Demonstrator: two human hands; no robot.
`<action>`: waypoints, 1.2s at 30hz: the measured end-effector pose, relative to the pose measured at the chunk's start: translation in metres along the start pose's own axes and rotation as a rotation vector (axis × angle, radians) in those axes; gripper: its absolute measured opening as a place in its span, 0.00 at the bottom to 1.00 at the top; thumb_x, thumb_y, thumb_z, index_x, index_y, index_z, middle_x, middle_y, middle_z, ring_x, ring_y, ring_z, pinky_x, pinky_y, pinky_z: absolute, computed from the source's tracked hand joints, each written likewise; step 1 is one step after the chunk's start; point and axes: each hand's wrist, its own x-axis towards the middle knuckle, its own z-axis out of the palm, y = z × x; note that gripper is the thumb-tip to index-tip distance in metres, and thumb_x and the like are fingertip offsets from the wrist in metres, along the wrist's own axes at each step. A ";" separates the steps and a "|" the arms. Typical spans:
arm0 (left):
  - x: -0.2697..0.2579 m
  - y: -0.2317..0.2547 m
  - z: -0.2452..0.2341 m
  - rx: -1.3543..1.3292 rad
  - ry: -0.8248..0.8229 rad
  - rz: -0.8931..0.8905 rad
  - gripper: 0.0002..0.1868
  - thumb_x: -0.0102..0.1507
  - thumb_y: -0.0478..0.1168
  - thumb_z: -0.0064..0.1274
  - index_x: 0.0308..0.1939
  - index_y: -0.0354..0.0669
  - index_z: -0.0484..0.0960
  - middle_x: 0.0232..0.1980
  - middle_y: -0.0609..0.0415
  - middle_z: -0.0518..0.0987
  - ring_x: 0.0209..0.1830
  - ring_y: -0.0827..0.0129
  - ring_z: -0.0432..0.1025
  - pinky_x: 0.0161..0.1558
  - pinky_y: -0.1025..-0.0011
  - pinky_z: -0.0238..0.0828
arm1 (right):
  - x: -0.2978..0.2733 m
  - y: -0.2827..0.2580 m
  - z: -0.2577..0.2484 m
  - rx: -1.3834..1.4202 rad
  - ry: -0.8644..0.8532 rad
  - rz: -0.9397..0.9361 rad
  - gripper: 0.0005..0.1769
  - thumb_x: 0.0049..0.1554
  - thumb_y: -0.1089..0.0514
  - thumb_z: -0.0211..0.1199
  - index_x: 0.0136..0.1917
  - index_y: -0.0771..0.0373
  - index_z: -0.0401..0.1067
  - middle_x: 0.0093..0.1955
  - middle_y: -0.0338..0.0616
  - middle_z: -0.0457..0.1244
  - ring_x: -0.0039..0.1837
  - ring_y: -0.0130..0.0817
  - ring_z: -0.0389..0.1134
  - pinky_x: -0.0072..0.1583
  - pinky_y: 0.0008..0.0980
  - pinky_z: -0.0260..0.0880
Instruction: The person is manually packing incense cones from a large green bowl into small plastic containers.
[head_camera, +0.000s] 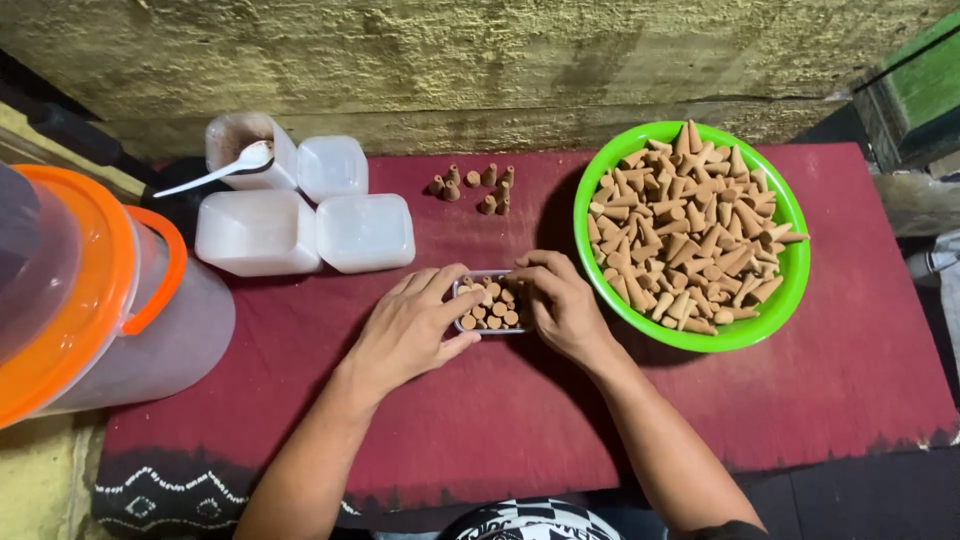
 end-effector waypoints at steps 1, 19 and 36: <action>0.001 0.000 0.001 -0.001 -0.002 0.005 0.24 0.59 0.56 0.61 0.55 0.55 0.80 0.61 0.50 0.72 0.60 0.50 0.71 0.60 0.54 0.67 | 0.002 -0.005 -0.004 -0.002 0.004 0.004 0.19 0.58 0.72 0.55 0.54 0.54 0.78 0.57 0.45 0.67 0.61 0.50 0.70 0.63 0.48 0.71; -0.002 0.013 0.024 0.203 -0.054 -0.109 0.23 0.61 0.54 0.56 0.58 0.56 0.77 0.65 0.50 0.70 0.62 0.53 0.70 0.57 0.47 0.72 | 0.006 0.004 -0.005 0.257 -0.066 0.160 0.17 0.60 0.71 0.54 0.57 0.61 0.78 0.57 0.52 0.68 0.59 0.52 0.70 0.62 0.54 0.68; 0.001 0.002 0.025 -0.465 0.088 -0.618 0.16 0.67 0.55 0.52 0.45 0.49 0.75 0.26 0.55 0.81 0.38 0.55 0.80 0.45 0.58 0.76 | 0.027 -0.006 0.008 0.171 -0.289 0.343 0.25 0.55 0.54 0.69 0.64 0.61 0.72 0.58 0.61 0.65 0.59 0.66 0.68 0.59 0.62 0.67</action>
